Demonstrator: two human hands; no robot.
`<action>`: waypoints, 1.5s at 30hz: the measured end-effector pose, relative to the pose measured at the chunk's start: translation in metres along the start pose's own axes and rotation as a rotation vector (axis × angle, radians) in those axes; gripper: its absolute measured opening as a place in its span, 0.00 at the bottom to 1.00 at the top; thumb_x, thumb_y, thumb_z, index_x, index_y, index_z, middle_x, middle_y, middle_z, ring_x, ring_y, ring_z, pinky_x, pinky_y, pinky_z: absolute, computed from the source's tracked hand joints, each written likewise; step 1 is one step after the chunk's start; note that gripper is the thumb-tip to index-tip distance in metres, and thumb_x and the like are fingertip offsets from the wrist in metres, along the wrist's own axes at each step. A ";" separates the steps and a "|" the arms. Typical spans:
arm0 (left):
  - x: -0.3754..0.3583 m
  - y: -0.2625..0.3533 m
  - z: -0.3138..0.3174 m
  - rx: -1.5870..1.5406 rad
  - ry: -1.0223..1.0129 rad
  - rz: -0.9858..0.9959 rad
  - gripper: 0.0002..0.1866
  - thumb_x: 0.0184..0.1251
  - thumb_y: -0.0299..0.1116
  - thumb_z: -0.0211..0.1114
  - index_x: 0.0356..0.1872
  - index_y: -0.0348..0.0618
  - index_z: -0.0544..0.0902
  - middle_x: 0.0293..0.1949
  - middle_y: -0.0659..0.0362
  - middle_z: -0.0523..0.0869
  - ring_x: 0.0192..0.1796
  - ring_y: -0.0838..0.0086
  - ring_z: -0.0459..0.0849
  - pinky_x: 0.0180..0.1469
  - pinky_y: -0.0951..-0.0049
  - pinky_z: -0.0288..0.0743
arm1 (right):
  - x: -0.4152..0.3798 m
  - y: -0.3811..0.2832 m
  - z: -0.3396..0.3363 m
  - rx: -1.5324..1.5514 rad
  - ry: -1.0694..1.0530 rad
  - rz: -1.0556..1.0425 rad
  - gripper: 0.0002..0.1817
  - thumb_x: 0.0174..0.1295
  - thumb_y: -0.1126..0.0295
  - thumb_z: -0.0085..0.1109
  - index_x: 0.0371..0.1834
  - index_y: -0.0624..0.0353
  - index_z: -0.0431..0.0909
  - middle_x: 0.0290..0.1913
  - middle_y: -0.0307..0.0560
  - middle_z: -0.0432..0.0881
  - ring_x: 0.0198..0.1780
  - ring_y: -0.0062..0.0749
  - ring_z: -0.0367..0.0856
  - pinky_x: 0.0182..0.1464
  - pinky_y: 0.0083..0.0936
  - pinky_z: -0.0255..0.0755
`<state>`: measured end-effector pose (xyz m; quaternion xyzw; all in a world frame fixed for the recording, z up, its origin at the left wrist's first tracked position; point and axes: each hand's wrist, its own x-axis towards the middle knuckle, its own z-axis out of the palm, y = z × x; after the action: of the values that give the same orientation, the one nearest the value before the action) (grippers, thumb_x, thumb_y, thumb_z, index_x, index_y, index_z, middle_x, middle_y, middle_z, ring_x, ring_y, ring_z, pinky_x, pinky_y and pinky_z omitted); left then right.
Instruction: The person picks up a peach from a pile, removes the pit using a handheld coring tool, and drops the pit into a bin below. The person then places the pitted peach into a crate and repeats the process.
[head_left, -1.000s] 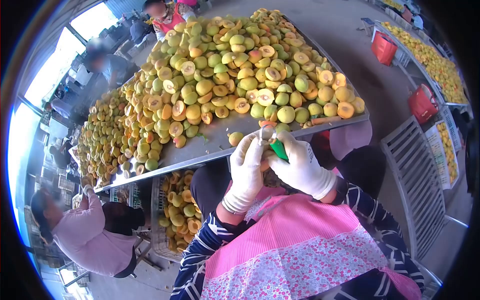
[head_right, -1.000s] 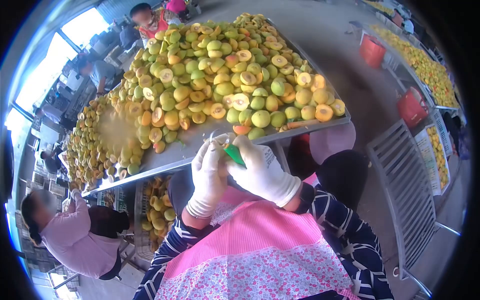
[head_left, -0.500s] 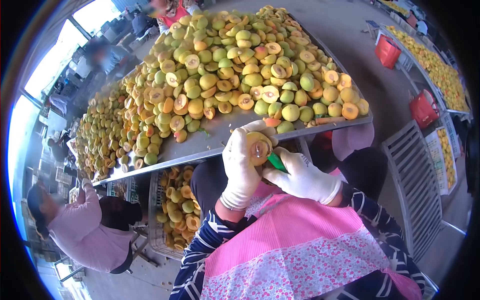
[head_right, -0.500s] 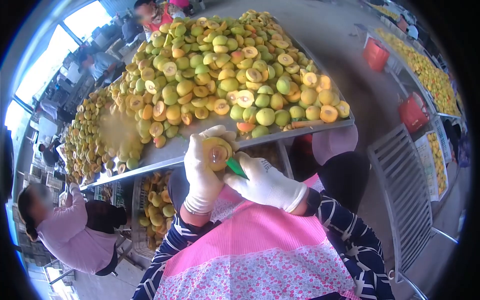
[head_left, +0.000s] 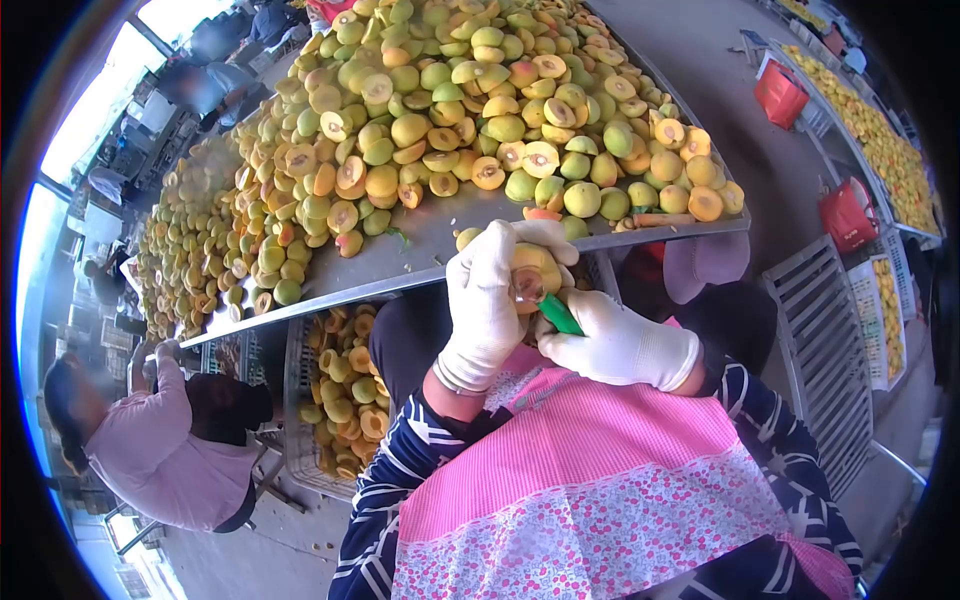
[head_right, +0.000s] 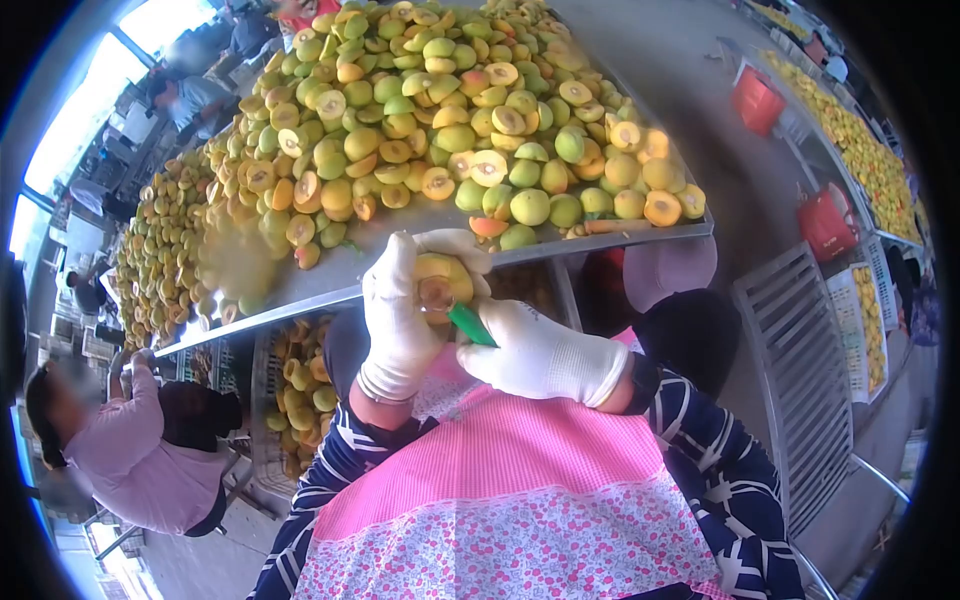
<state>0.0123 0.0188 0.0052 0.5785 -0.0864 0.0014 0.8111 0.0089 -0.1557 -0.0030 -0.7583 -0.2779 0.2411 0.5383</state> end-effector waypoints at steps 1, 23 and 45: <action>0.004 -0.001 -0.005 0.029 -0.080 0.024 0.35 0.84 0.60 0.48 0.49 0.30 0.85 0.39 0.49 0.90 0.37 0.68 0.89 0.43 0.70 0.84 | 0.000 -0.002 -0.005 0.000 -0.063 0.037 0.11 0.68 0.69 0.60 0.45 0.67 0.78 0.32 0.56 0.84 0.36 0.47 0.85 0.43 0.39 0.75; 0.004 -0.005 -0.081 -0.123 0.208 0.016 0.39 0.85 0.61 0.41 0.47 0.28 0.85 0.38 0.49 0.90 0.37 0.65 0.88 0.42 0.69 0.83 | 0.012 0.018 -0.047 0.242 -0.441 0.489 0.12 0.66 0.66 0.65 0.41 0.66 0.81 0.23 0.40 0.77 0.22 0.23 0.74 0.25 0.22 0.64; 0.257 -0.144 -0.063 1.364 -0.052 -0.011 0.34 0.53 0.46 0.77 0.59 0.37 0.82 0.53 0.40 0.87 0.58 0.48 0.85 0.62 0.56 0.79 | -0.018 0.100 -0.056 0.013 0.139 0.273 0.15 0.64 0.63 0.65 0.44 0.65 0.80 0.36 0.52 0.86 0.39 0.34 0.85 0.45 0.33 0.76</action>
<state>0.2887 0.0054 -0.1129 0.9606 -0.0829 0.0376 0.2625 0.0493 -0.2331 -0.0798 -0.8003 -0.1329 0.2608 0.5233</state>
